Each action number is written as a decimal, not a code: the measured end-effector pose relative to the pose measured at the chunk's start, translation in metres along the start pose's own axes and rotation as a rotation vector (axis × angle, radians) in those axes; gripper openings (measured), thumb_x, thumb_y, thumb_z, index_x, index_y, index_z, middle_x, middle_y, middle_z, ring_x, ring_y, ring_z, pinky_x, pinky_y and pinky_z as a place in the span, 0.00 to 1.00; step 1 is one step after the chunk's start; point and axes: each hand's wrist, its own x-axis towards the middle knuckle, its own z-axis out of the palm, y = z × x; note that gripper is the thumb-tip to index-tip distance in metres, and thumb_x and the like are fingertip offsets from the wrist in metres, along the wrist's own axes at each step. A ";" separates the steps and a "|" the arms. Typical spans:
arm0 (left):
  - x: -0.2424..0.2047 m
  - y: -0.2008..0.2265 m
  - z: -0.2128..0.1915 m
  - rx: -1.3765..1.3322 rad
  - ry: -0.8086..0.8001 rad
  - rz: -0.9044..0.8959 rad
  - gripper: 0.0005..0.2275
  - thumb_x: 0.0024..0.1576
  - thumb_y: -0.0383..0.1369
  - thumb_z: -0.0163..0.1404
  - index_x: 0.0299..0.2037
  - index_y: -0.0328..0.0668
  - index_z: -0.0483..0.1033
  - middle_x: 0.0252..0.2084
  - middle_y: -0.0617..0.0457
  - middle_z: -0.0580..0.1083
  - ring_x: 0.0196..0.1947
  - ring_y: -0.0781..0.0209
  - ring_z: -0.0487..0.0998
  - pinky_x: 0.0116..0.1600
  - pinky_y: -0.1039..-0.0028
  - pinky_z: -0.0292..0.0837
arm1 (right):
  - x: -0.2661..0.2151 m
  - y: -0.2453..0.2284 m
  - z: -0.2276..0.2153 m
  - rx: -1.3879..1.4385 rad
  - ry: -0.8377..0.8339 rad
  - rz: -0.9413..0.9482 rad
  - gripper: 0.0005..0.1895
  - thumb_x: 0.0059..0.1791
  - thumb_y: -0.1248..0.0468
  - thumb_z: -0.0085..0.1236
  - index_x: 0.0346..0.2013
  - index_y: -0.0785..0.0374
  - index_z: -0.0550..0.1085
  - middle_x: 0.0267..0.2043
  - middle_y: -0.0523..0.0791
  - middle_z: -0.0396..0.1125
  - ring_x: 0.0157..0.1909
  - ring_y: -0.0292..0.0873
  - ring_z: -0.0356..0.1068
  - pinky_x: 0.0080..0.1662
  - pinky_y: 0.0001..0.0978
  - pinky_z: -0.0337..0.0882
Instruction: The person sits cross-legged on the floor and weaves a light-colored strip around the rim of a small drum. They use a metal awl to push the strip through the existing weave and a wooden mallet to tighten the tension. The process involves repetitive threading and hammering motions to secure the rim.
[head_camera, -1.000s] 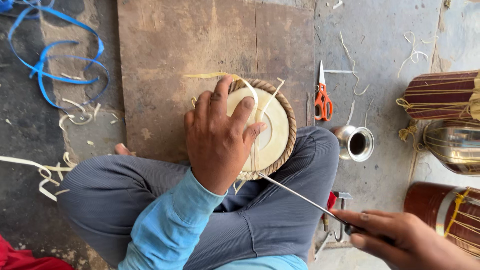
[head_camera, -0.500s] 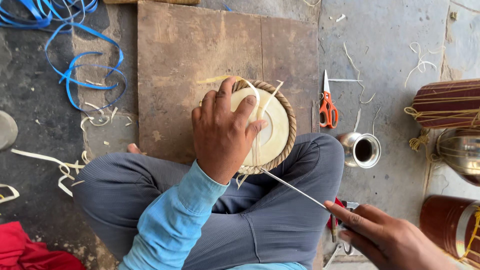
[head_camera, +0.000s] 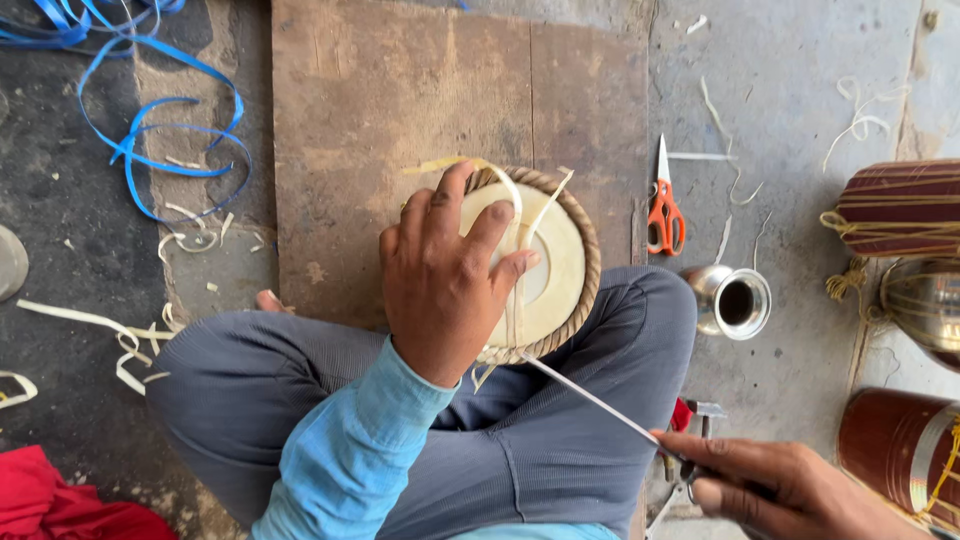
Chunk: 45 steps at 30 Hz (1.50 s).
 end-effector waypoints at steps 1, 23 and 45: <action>0.000 -0.001 0.000 -0.003 -0.007 0.003 0.22 0.47 0.45 0.66 0.49 0.48 0.78 0.65 0.47 0.68 0.56 0.47 0.71 0.49 0.55 0.65 | 0.001 0.009 0.009 -0.067 0.008 0.111 0.32 0.51 0.53 0.58 0.71 0.39 0.64 0.40 0.40 0.74 0.43 0.37 0.75 0.45 0.31 0.76; -0.002 -0.005 0.006 0.056 0.047 0.107 0.23 0.45 0.46 0.66 0.49 0.48 0.79 0.64 0.48 0.69 0.55 0.47 0.71 0.50 0.55 0.63 | 0.065 0.027 0.143 0.567 0.582 -0.301 0.29 0.49 0.65 0.56 0.67 0.60 0.69 0.35 0.46 0.68 0.30 0.36 0.71 0.32 0.27 0.71; 0.006 -0.017 0.018 -0.016 0.047 0.128 0.11 0.48 0.34 0.65 0.41 0.57 0.84 0.56 0.61 0.75 0.51 0.50 0.74 0.49 0.56 0.69 | 0.108 -0.006 0.159 1.644 -0.057 -0.530 0.26 0.59 0.55 0.37 0.70 0.61 0.60 0.26 0.45 0.63 0.14 0.33 0.57 0.16 0.24 0.59</action>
